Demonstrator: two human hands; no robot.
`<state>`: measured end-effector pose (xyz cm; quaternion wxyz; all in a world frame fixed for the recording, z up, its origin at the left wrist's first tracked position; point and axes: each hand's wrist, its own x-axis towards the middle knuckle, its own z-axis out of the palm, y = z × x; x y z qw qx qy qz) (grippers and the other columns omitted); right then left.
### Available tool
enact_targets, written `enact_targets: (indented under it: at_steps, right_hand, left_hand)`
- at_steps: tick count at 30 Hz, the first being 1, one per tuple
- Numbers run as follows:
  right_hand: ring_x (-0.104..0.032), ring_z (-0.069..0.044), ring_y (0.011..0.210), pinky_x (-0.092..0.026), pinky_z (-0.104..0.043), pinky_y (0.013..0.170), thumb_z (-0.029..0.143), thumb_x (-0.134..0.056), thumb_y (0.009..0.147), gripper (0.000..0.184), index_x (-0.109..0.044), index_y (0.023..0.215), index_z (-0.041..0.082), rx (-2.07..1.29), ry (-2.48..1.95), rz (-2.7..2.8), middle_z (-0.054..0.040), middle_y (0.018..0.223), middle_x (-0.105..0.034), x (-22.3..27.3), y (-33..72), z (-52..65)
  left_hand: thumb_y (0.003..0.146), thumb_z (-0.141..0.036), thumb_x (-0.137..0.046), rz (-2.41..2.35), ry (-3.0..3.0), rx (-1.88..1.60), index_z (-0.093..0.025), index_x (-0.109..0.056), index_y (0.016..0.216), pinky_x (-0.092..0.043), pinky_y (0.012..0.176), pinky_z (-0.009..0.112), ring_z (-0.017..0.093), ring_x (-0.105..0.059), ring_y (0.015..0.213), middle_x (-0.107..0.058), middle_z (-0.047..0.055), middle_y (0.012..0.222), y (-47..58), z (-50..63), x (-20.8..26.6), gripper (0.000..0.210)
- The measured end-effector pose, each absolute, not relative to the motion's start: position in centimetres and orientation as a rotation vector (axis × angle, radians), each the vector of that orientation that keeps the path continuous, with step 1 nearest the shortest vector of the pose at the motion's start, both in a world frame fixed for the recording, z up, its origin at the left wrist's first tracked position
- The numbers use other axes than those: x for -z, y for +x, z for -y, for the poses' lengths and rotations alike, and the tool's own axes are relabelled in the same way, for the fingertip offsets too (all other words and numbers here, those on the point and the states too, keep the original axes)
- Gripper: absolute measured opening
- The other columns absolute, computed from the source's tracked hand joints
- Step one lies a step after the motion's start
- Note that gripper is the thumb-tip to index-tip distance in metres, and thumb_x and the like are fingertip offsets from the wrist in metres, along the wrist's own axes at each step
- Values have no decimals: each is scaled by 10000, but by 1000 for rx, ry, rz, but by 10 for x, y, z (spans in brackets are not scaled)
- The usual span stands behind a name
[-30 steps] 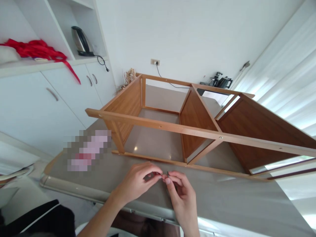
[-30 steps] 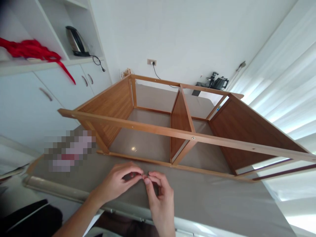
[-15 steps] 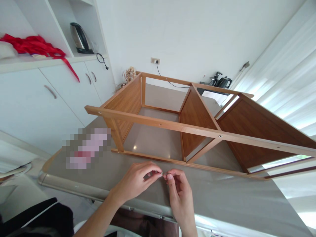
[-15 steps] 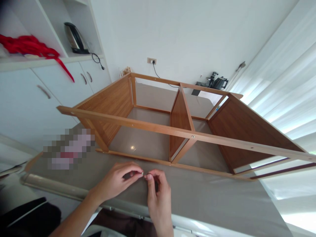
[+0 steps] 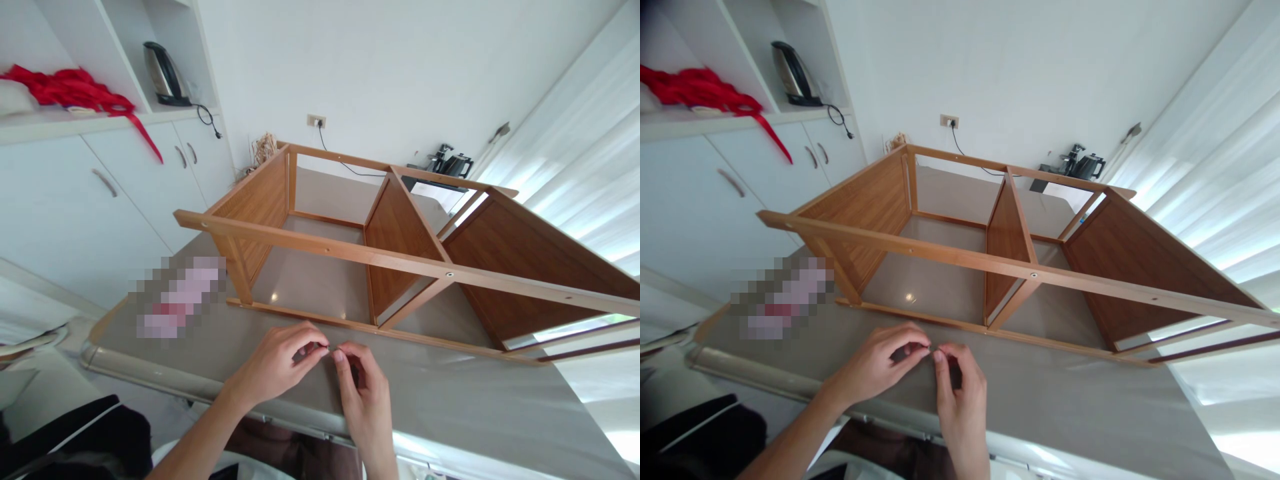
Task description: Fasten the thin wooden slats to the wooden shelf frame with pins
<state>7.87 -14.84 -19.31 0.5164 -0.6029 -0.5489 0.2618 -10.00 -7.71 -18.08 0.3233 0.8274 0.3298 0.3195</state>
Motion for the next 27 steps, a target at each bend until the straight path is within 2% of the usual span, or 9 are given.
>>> enact_targets:
  at_steps: [10,27]
  right_hand:
    - [-676,-148,848,-538,-247,781,327,-650,950,106,-710,984,246,-630,-1390,1357,-25,928,-714,195,81,150]
    - [-670,-155,855,-535,-257,791,345,-659,938,119,-718,975,249,-680,-1404,1304,-25,933,-714,194,82,150]
  left_hand:
    - [1022,-265,-534,-845,2193,-830,-223,-624,1068,-490,752,240,114,-624,796,-680,27,1008,-100,77,179,109]
    - [1020,-261,-538,-852,2213,-806,-227,-614,1061,-496,757,244,105,-626,781,-673,14,1014,-100,78,176,93]
